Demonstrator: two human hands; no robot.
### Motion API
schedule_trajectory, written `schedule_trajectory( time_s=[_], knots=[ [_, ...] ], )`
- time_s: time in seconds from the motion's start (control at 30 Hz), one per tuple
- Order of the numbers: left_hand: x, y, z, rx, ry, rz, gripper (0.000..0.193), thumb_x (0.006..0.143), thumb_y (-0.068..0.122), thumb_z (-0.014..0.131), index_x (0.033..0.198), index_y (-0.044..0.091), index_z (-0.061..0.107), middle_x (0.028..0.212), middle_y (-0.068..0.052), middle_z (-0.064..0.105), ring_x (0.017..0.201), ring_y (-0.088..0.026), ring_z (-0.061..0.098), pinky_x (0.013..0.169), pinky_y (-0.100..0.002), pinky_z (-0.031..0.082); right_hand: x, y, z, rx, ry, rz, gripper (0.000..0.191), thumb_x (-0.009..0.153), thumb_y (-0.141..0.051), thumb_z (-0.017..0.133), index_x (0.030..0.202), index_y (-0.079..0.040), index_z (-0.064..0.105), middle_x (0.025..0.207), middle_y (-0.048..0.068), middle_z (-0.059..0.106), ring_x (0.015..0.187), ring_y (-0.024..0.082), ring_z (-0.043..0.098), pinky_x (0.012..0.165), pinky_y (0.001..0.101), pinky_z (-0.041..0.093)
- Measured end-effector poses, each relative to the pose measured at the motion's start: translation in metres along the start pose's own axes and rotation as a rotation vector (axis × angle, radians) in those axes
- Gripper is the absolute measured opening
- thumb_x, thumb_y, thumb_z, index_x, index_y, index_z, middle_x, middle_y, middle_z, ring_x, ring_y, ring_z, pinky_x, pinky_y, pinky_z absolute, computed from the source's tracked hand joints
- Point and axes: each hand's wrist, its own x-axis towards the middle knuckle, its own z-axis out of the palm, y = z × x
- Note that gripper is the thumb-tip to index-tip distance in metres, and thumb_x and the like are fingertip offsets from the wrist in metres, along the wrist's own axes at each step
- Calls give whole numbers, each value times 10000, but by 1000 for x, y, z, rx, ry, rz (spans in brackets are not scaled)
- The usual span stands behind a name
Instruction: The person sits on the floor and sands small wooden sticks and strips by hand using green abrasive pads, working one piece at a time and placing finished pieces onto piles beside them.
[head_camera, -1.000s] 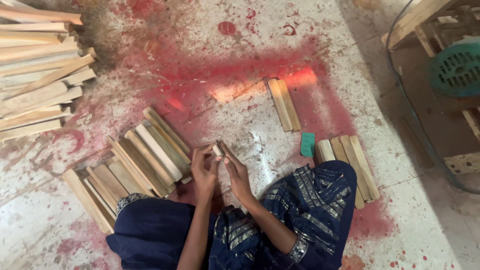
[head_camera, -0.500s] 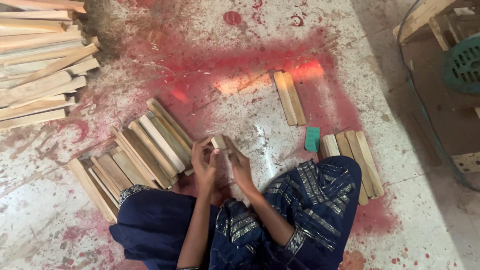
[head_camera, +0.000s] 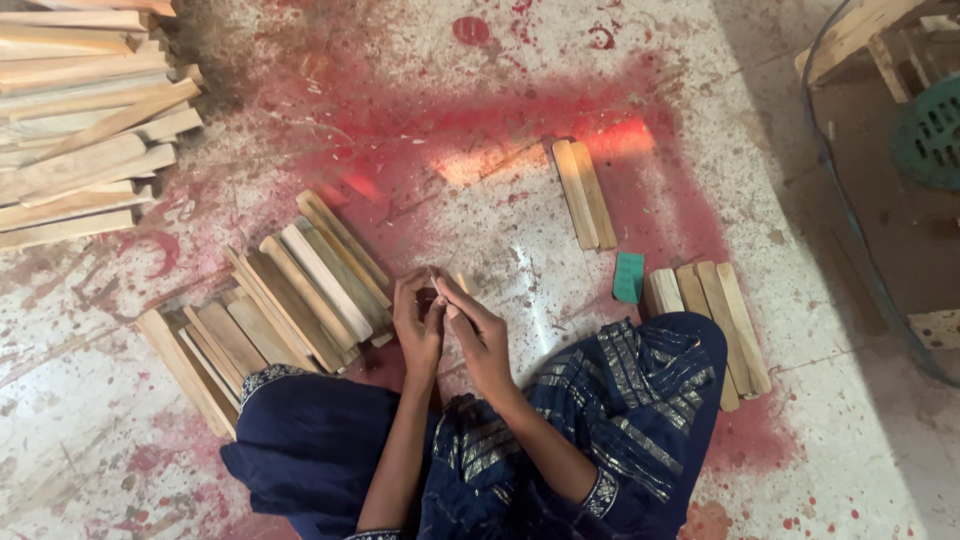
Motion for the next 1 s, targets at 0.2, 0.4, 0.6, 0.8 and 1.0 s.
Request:
schedule_trajectory(
  time_s=[0.2, 0.4, 0.6, 0.8, 1.0],
  knots=[
    [2, 5, 5, -39, -26, -51, 371, 939, 31, 640, 1309, 4, 638, 1307, -131, 583, 1083, -214, 640, 895, -318, 548, -10, -2, -11, -183, 12, -205, 396, 1063, -100, 552, 1444, -1, 588, 1469, 193, 626, 1344, 244, 623, 1114, 311, 491],
    [0, -3, 2, -40, 7, -67, 351, 973, 25, 666, 1321, 9, 628, 1260, -125, 580, 1031, -205, 642, 863, -302, 550, -8, -4, -12, -134, -41, -96, 410, 1032, -106, 555, 1424, 5, 590, 1462, 189, 620, 1280, 224, 648, 1009, 307, 531],
    [-4, -4, 11, -26, -69, -16, 352, 908, -8, 676, 1256, 4, 623, 1302, -109, 613, 1050, -196, 660, 860, -291, 564, -8, -3, -16, -121, 29, -196, 399, 1082, -55, 524, 1476, -7, 565, 1484, 187, 627, 1265, 170, 656, 1029, 263, 534],
    [-2, 1, 8, -86, -58, -78, 406, 897, -48, 615, 1300, 1, 619, 1348, -140, 571, 1046, -208, 654, 854, -306, 567, -11, -5, -18, -140, 16, -87, 416, 1049, -57, 570, 1462, -16, 605, 1383, 144, 718, 888, 49, 614, 739, 200, 512],
    [4, -4, 12, -41, -24, 3, 386, 894, -71, 610, 1273, 0, 631, 1318, -142, 594, 1088, -207, 647, 878, -313, 561, -6, -8, -20, -165, -46, -306, 403, 1032, -48, 563, 1430, 18, 576, 1402, 161, 644, 1216, 137, 607, 994, 274, 483]
  ],
)
